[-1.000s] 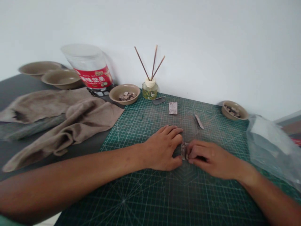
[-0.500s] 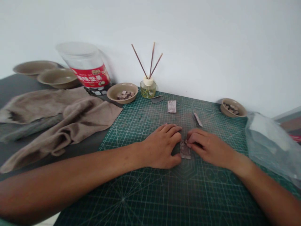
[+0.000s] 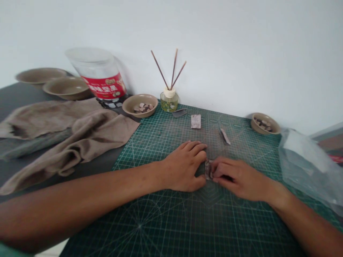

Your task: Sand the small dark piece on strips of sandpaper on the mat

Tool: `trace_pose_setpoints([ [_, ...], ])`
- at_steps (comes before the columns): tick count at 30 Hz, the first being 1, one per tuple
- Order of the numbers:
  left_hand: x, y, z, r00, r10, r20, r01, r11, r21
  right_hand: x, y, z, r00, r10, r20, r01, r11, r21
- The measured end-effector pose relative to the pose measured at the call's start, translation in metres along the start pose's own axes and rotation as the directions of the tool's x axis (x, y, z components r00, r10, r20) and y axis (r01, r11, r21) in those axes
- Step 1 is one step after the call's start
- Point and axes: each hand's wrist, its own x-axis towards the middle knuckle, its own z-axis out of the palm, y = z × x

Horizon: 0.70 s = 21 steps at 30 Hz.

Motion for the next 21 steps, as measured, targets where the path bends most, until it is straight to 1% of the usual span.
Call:
trace_pose_setpoints([
  [2,0.000,0.000,0.000,1.000,0.000,0.006,0.000,1.000,0.006,0.003,-0.001,0.004,0.998,0.005,-0.068,-0.009,0.999,-0.048],
  [4,0.000,0.000,0.000,1.000,-0.005,0.008,0.005,1.000,0.008,0.005,0.002,0.004,0.990,0.056,-0.128,-0.070,0.992,-0.105],
  [6,0.000,0.000,0.000,1.000,-0.008,0.009,0.008,1.000,0.000,0.004,0.004,0.000,0.989,0.095,-0.113,-0.107,0.988,-0.110],
  [8,-0.001,0.000,-0.001,1.000,-0.006,0.007,0.006,1.000,-0.016,0.000,0.003,-0.004,0.996,0.079,-0.047,-0.080,0.996,-0.037],
  [9,-0.001,0.000,-0.001,1.000,-0.004,0.004,0.004,1.000,-0.026,-0.002,0.001,-0.005,0.998,0.055,-0.029,-0.055,0.998,0.016],
  [10,-0.001,0.000,-0.001,1.000,-0.002,0.001,0.002,0.999,-0.037,-0.003,-0.002,-0.005,0.999,0.038,-0.038,-0.035,0.997,0.076],
  [11,0.000,0.000,-0.002,1.000,-0.002,-0.004,0.001,0.999,-0.051,-0.004,-0.005,-0.004,0.996,0.040,-0.086,-0.028,0.990,0.141],
  [12,0.000,-0.001,-0.003,1.000,-0.001,-0.013,0.000,0.997,-0.071,-0.004,-0.009,-0.003,0.985,0.069,-0.158,-0.033,0.976,0.217],
  [13,0.000,-0.001,-0.004,1.000,0.000,-0.030,-0.003,0.995,-0.096,-0.004,-0.013,0.000,0.963,0.119,-0.244,-0.039,0.950,0.309],
  [14,0.001,-0.001,-0.006,0.998,0.000,-0.059,-0.007,0.992,-0.126,-0.003,-0.017,0.003,0.929,0.185,-0.321,-0.036,0.907,0.419],
  [15,0.001,-0.001,-0.007,0.995,0.000,-0.103,-0.017,0.987,-0.160,-0.001,-0.021,0.007,0.890,0.258,-0.376,-0.015,0.841,0.540],
  [16,0.002,0.000,-0.008,0.987,0.003,-0.159,-0.034,0.981,-0.193,0.001,-0.026,0.011,0.853,0.329,-0.405,0.024,0.751,0.660],
  [17,0.002,0.000,-0.009,0.976,0.010,-0.219,-0.060,0.973,-0.223,0.002,-0.031,0.015,0.826,0.390,-0.408,0.075,0.642,0.763],
  [18,0.002,0.001,-0.009,0.960,0.019,-0.279,-0.091,0.965,-0.247,0.004,-0.035,0.019,0.810,0.438,-0.391,0.124,0.523,0.843],
  [20,0.002,0.003,-0.009,0.926,0.042,-0.375,-0.152,0.951,-0.268,0.007,-0.044,0.027,0.804,0.504,-0.317,0.181,0.301,0.936],
  [21,0.001,0.004,-0.009,0.911,0.053,-0.410,-0.175,0.948,-0.265,0.008,-0.048,0.029,0.806,0.523,-0.277,0.190,0.214,0.958],
])
